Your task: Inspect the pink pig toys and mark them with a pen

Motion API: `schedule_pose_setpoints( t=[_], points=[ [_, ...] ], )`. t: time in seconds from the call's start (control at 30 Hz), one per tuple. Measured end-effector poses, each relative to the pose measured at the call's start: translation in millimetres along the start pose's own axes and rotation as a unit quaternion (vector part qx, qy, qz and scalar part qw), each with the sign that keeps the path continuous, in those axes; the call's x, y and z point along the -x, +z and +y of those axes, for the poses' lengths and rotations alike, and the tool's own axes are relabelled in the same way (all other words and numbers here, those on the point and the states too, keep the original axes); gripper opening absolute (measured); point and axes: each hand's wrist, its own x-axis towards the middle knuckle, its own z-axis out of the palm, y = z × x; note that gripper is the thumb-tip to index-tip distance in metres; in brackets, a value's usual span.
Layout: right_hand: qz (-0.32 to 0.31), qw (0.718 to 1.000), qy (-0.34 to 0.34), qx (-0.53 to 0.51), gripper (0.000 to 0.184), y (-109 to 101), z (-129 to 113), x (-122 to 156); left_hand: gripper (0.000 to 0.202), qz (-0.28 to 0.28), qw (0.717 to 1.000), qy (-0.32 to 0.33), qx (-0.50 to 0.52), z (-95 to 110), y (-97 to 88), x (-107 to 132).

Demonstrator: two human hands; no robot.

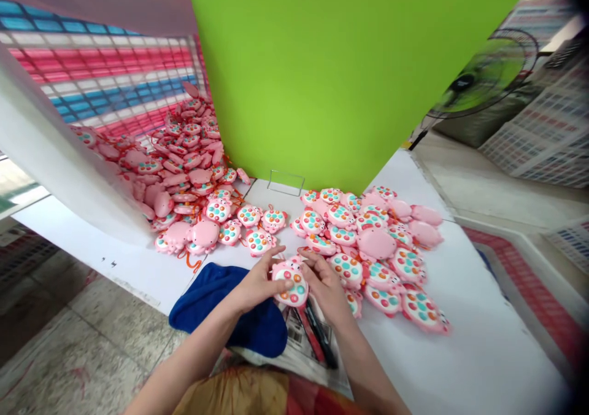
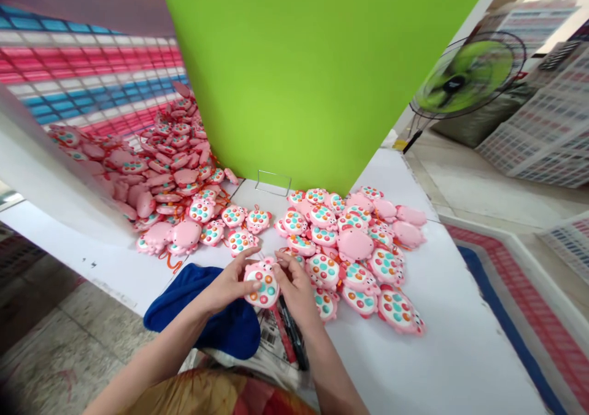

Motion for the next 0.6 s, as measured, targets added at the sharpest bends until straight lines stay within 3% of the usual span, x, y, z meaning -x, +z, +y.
schedule_pose_setpoints(
  t=[0.1, 0.23, 0.43, 0.6],
  points=[
    [0.0, 1.0, 0.009, 0.024, 0.043, 5, -2, 3, 0.104, -0.03, 0.999, 0.029, -0.014, -7, 2.3, -1],
    [0.048, 0.999, 0.012, 0.022, 0.045, 9, -1, 6, 0.119, -0.045, 0.996, 0.051, -0.058, -10, 1.3, 0],
    [0.042, 0.997, -0.008, 0.061, 0.045, 5, -4, 7, 0.108, 0.003, 0.994, 0.066, -0.086, -9, 3.0, -1],
    [0.006, 0.997, 0.069, 0.034, 0.057, 8, 9, 11, 0.098, 0.045, 0.987, 0.106, -0.108, -9, 4.9, -3]
  ],
)
